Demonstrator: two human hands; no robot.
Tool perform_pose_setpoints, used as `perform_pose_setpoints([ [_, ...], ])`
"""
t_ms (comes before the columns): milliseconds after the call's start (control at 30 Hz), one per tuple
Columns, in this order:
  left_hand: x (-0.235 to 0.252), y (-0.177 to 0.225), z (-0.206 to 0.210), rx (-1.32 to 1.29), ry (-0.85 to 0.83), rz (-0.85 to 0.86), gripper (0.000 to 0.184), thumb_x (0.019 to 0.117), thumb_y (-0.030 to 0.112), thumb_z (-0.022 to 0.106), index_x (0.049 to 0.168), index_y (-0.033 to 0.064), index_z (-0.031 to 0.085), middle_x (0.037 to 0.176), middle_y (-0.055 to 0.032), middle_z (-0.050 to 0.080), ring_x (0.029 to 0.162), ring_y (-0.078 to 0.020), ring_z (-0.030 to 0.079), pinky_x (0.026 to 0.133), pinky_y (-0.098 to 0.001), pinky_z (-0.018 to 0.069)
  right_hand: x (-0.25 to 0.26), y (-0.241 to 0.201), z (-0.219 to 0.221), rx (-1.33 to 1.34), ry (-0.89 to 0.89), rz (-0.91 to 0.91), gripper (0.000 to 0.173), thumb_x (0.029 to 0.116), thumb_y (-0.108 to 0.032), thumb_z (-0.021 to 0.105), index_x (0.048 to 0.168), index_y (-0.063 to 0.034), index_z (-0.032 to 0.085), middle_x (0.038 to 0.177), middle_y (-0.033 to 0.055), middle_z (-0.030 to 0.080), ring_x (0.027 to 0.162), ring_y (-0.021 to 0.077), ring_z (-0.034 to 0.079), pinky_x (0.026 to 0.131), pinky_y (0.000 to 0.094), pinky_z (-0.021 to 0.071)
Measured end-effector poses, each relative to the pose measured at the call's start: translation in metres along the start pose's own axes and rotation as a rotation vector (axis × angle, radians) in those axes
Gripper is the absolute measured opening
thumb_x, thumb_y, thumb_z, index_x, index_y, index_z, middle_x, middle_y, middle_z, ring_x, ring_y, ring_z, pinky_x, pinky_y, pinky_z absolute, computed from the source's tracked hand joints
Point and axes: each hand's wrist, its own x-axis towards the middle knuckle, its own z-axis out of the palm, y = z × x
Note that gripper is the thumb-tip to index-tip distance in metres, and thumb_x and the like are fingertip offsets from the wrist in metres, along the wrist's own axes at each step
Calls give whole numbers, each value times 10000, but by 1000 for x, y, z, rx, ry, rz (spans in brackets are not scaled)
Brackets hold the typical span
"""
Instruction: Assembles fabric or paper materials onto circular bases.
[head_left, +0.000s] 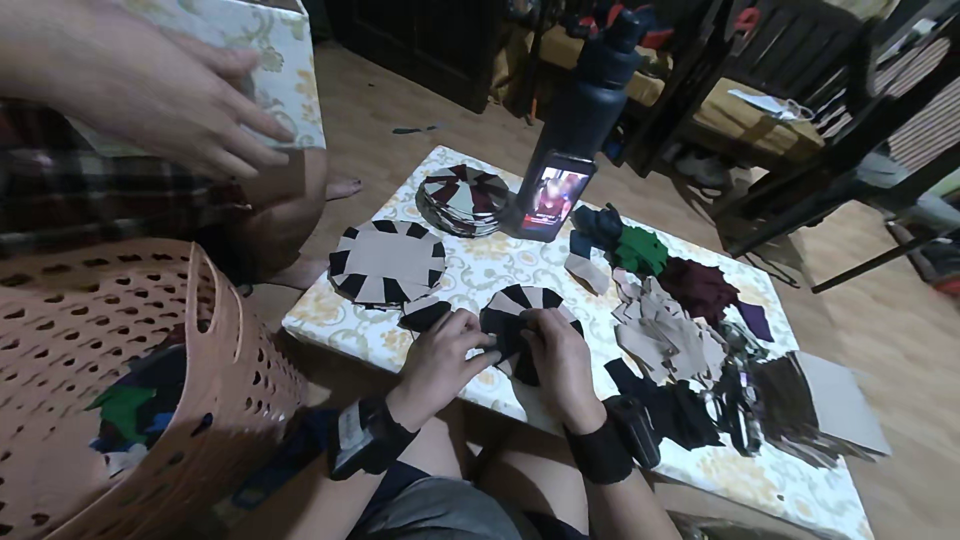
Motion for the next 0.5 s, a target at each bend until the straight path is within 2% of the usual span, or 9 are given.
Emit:
perform_pose_setpoints([
  [200, 0, -1, 0, -10, -3, -5, 268, 929, 382, 709, 997, 139, 799, 1063, -92, 690, 982, -251, 670, 822, -455, 569, 1, 18, -17, 81, 92, 61, 200, 942, -61, 677, 1137, -32, 713, 1013, 113, 707, 814, 207, 707, 753, 408, 612],
  [300, 0, -1, 1, 0, 11, 7, 256, 925, 361, 714, 982, 124, 793, 1060, -104, 693, 977, -263, 673, 813, -456, 573, -3, 20, -19, 161, 140, 4, 175, 946, -54, 670, 1108, -4, 711, 977, 113, 712, 793, 174, 703, 742, 357, 613],
  [367, 0, -1, 1, 5, 8, 6, 258, 926, 363, 713, 978, 123, 791, 1058, -102, 692, 978, -265, 672, 810, -456, 572, -4, 18, -16, 165, 109, -17, 171, 957, -66, 649, 1102, -1, 715, 968, 117, 712, 814, 179, 696, 760, 352, 599],
  [467, 0, -1, 1, 1, 0, 4, 261, 921, 376, 717, 976, 134, 796, 1059, -95, 694, 976, -259, 670, 814, -454, 569, -5, 18, -11, 128, -20, 20, 194, 955, -82, 635, 1122, -28, 718, 985, 112, 716, 872, 215, 700, 806, 415, 586],
  [500, 0, 0, 0, -16, 2, -9, 265, 918, 382, 720, 985, 137, 798, 1070, -97, 692, 976, -254, 670, 816, -452, 568, -4, 19, -11, 139, -41, 27, 204, 955, -91, 640, 1135, -28, 714, 990, 108, 715, 876, 211, 699, 810, 411, 585],
])
